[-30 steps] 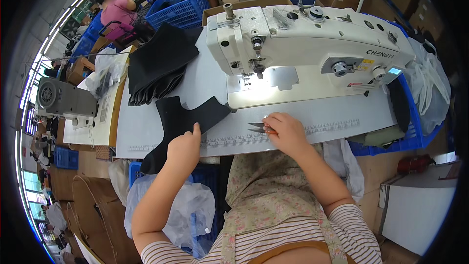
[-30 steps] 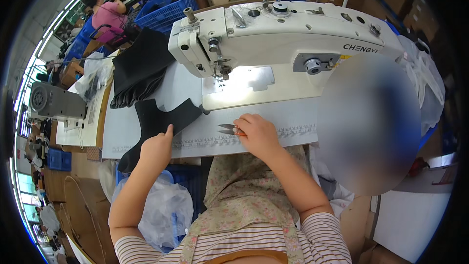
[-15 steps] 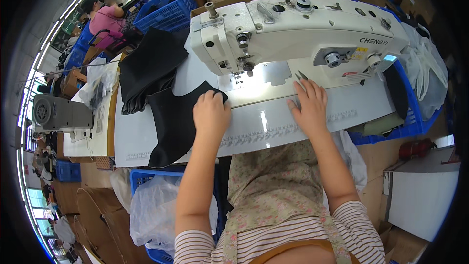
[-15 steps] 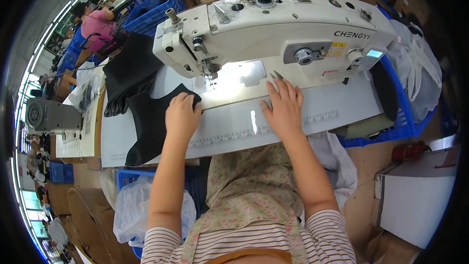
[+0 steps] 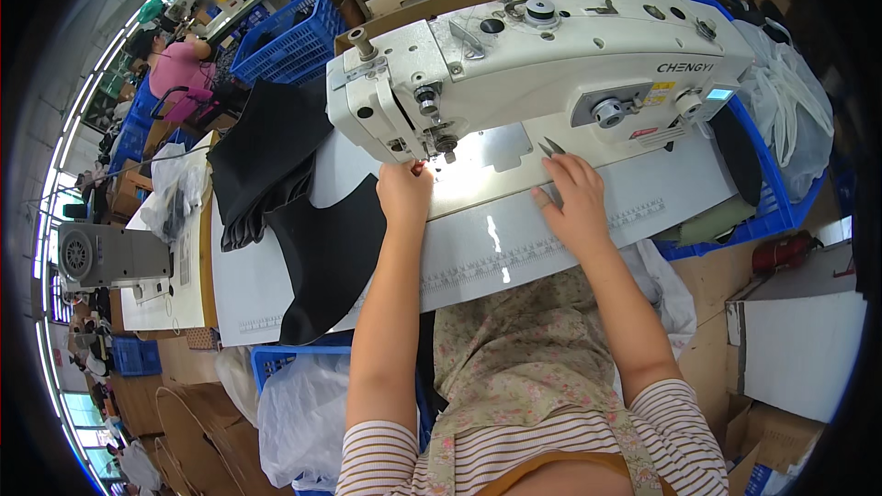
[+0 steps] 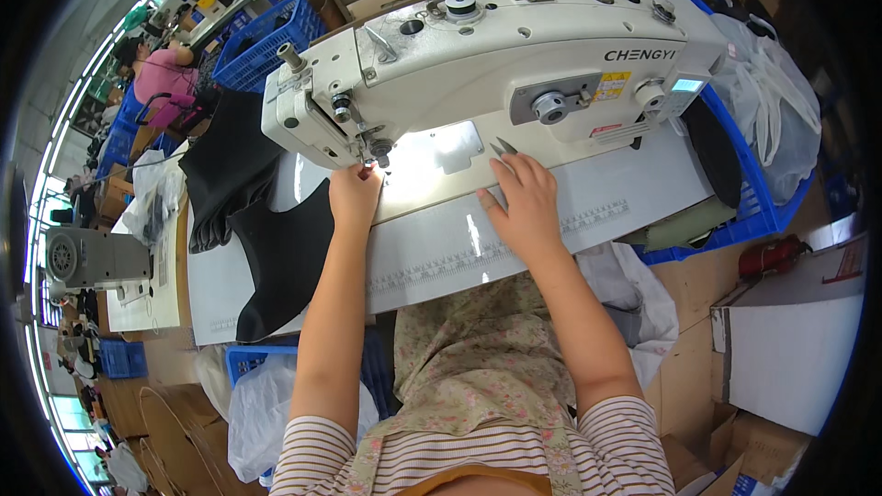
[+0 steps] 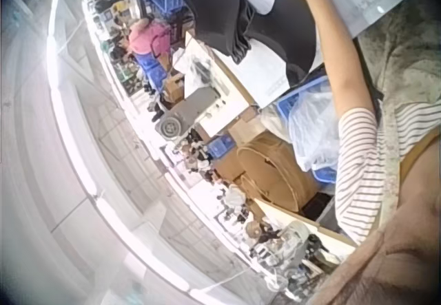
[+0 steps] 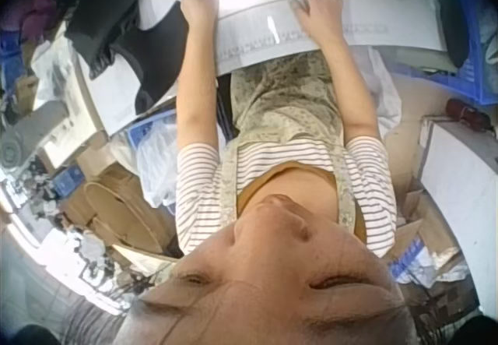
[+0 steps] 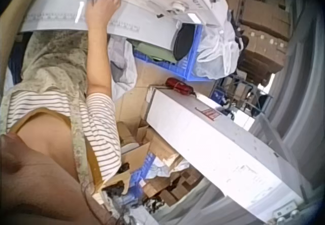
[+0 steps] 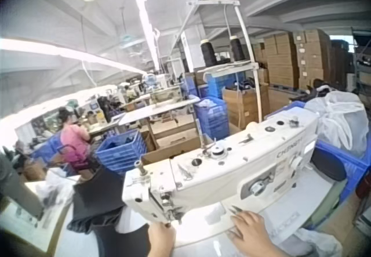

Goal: The person stitches fabric pieces together using a sewing machine, trims thread using snips, and aligns another set of fabric pieces to sew them together.

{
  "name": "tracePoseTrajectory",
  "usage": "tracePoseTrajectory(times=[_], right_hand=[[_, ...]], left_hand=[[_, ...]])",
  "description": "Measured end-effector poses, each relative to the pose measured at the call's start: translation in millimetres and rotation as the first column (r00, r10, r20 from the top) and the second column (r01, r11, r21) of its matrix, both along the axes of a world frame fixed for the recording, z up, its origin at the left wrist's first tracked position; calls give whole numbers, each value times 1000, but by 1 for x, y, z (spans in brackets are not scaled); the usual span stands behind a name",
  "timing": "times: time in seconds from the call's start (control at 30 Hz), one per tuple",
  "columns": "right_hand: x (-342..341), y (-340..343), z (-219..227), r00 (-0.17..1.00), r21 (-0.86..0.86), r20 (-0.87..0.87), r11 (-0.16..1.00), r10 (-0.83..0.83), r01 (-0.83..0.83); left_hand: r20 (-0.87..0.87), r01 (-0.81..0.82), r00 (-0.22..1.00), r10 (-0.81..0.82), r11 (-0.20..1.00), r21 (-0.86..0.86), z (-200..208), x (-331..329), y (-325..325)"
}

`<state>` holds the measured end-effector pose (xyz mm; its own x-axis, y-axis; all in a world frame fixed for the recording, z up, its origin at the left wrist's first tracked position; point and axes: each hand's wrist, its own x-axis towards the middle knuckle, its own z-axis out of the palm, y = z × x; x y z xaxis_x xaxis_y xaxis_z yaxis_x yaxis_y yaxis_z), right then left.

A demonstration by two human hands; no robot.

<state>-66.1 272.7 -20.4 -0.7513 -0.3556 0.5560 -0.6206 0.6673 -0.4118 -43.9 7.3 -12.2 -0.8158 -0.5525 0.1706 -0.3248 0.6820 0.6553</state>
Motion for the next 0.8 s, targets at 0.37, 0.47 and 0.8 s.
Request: tracePoseTrajectory(times=[0.37, 0.47, 0.8], right_hand=[[3, -11, 9, 994, 92, -105, 995, 39, -29], [32, -39, 30, 974, -82, -7, 971, 225, -225], [72, -168, 75, 872, -467, 58, 785, 486, -406]], left_hand=[[-176, 68, 982, -69, 998, -15, -3, 3, -9], [-127, 65, 990, -68, 997, -31, -1, 8, -7], [-231, 251, 957, -177, 903, 348, -8, 13, -18]])
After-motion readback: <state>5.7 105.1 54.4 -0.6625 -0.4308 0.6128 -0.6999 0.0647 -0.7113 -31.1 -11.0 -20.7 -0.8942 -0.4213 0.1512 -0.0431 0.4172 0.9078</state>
